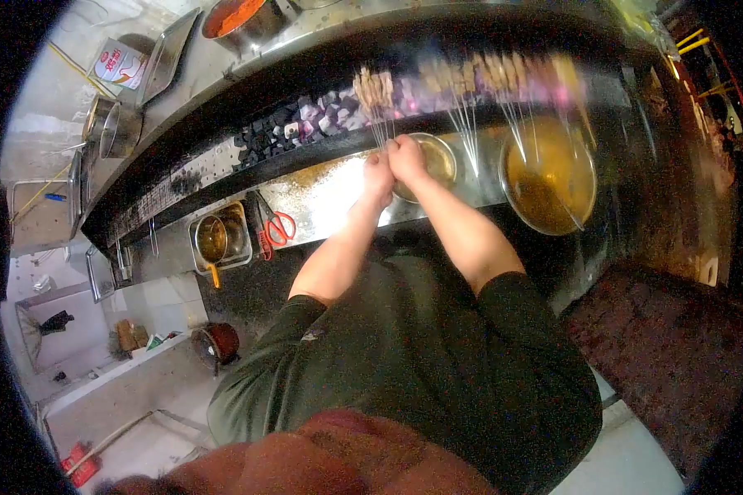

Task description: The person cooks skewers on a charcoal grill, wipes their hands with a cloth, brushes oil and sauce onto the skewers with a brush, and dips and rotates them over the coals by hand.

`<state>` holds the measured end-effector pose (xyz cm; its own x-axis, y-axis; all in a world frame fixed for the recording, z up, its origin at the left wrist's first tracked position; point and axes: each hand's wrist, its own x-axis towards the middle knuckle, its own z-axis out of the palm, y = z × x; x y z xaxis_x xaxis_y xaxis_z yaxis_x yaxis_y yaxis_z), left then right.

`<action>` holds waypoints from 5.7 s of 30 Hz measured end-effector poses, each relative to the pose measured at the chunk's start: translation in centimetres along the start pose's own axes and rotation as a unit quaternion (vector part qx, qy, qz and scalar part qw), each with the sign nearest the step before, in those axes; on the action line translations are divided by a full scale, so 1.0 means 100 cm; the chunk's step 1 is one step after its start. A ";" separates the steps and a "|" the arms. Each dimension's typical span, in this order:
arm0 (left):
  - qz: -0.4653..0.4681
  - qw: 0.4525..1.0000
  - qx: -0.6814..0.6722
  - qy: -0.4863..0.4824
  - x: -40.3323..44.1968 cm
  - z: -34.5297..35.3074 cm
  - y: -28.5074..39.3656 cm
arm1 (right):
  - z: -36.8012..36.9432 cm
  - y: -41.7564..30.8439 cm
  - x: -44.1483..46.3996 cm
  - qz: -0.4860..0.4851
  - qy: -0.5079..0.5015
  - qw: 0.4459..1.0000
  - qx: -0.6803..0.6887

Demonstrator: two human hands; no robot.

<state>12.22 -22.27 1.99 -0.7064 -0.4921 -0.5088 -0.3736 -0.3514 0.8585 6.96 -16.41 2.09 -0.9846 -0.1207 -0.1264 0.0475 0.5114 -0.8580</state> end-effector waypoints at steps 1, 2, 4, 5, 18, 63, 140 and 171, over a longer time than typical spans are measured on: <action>0.014 1.000 -0.011 -0.002 0.005 0.001 -0.005 | -0.002 -0.002 0.000 -0.004 0.004 1.000 -0.014; 0.018 1.000 -0.003 -0.002 0.010 -0.001 -0.010 | -0.004 -0.004 0.000 -0.008 0.007 1.000 -0.029; 0.027 1.000 0.012 -0.001 0.019 -0.005 -0.020 | -0.010 -0.005 0.001 -0.024 0.027 0.999 -0.010; 0.054 0.998 0.038 0.016 0.023 -0.005 -0.024 | -0.012 -0.006 0.002 -0.033 0.036 0.999 -0.001; 0.033 0.999 -0.032 0.006 0.011 -0.002 -0.013 | 0.009 0.006 0.001 0.032 -0.038 0.985 0.168; 0.051 0.994 -0.096 0.009 0.000 0.004 -0.009 | -0.002 0.005 -0.001 -0.002 0.014 0.985 0.172; 0.075 0.989 -0.116 -0.047 -0.001 -0.014 0.002 | -0.007 -0.018 -0.016 0.081 -0.057 0.985 0.142; 0.113 0.988 0.103 0.011 -0.013 -0.010 0.009 | 0.030 0.014 0.005 0.118 -0.072 0.958 0.252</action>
<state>13.35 -22.74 3.35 -0.7730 -0.5576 -0.3025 -0.3247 -0.0619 0.9438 7.06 -18.34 -0.63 -0.9050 -0.1860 -0.3826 0.3765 0.0682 -0.9239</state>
